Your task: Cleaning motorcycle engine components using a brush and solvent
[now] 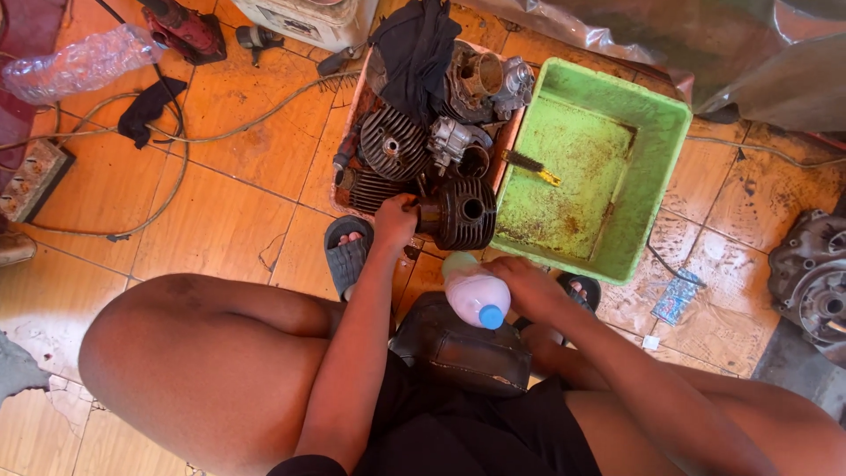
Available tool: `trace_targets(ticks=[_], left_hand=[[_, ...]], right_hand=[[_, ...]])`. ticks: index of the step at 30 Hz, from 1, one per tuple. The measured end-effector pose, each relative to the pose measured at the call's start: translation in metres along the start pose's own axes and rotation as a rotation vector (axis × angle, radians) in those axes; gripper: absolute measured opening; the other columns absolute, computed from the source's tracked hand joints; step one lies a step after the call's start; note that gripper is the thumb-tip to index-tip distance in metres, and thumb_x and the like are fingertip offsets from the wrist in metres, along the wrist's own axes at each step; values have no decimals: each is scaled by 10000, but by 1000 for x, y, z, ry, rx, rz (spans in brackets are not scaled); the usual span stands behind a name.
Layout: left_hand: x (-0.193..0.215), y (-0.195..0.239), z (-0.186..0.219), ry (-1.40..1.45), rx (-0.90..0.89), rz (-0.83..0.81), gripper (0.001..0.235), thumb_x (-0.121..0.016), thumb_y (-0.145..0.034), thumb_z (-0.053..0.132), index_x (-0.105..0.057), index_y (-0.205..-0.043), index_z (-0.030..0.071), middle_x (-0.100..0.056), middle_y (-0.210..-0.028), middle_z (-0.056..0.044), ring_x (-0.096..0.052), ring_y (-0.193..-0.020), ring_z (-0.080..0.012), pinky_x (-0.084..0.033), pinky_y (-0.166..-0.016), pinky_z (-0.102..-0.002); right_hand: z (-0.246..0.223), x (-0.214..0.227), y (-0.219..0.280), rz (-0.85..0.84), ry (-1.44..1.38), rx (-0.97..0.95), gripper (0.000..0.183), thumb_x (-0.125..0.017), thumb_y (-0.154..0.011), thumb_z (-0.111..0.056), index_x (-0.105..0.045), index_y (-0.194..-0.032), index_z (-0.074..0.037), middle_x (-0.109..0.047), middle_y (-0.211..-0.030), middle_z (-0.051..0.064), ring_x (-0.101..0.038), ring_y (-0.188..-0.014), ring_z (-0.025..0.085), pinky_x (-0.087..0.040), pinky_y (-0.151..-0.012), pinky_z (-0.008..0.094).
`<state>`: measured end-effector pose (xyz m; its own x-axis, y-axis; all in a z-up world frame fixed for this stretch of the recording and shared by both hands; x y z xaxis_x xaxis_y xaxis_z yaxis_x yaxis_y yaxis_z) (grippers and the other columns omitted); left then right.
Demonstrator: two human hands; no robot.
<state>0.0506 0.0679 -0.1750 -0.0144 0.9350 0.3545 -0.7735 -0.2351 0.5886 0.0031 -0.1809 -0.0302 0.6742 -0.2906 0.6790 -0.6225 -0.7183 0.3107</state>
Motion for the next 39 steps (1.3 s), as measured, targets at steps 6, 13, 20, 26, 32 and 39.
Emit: trace_targets(ticks=[6, 13, 20, 26, 32, 39], left_hand=[[-9, 2, -14, -53, 67, -1, 451, -576, -862, 72, -691, -1295, 17, -742, -1054, -226, -713, -994, -374, -594, -817, -477], [0, 16, 23, 1, -10, 68, 243, -747, -915, 223, -773, -1080, 47, -757, -936, -177, -714, -899, -280, -583, -777, -428], [-28, 52, 104, -206, -122, 41, 284, -694, -943, 213, -747, -1110, -11, -755, -942, -214, -754, -866, -357, -612, -738, -463], [-39, 80, 154, -346, -293, 53, 277, -655, -955, 170, -744, -1079, -62, -731, -924, -264, -725, -859, -439, -608, -707, -528], [-20, 79, 161, -402, -484, 172, 171, -739, -889, 213, -743, -947, 52, -653, -954, -116, -665, -958, -363, -569, -784, -506], [-12, 48, 95, 163, -298, 130, 159, -657, -1015, 280, -759, -1028, 158, -610, -1174, -62, -572, -1162, -330, -491, -972, -504]], right_hand=[[51, 34, -27, 321, -296, -452, 550, -717, -956, -450, -620, -1259, -1, -672, -1199, 225, -730, -1014, 386, -627, -805, 453], [4, 65, -46, 162, -371, -734, 978, -787, -787, -690, -537, -1307, 100, -594, -1203, 284, -650, -1149, 422, -589, -879, 515], [148, 8, -32, 362, -735, -870, 772, -866, -760, -626, -694, -1170, 6, -722, -1022, 172, -711, -955, 304, -594, -757, 442], [168, -4, -37, 394, -1110, -751, 753, -844, -868, -483, -592, -1307, 75, -645, -1150, 165, -623, -1011, 290, -566, -746, 463], [129, 33, -36, 230, -962, -722, 810, -691, -931, -595, -551, -1404, 47, -565, -1362, 204, -530, -1238, 359, -555, -816, 464], [235, 56, -39, 103, 188, -704, 484, -538, -1036, -392, -626, -1373, -56, -594, -1344, 208, -634, -1191, 412, -614, -848, 548]])
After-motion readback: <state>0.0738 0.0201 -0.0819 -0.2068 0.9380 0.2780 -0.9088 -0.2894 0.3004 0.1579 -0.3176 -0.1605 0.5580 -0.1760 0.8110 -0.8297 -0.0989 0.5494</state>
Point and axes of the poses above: each hand's wrist, its own y-axis away from the middle knuckle, its own x-axis out of the back of the hand, z = x × y, the point moved 10 cm from there along -y, towards the middle knuckle
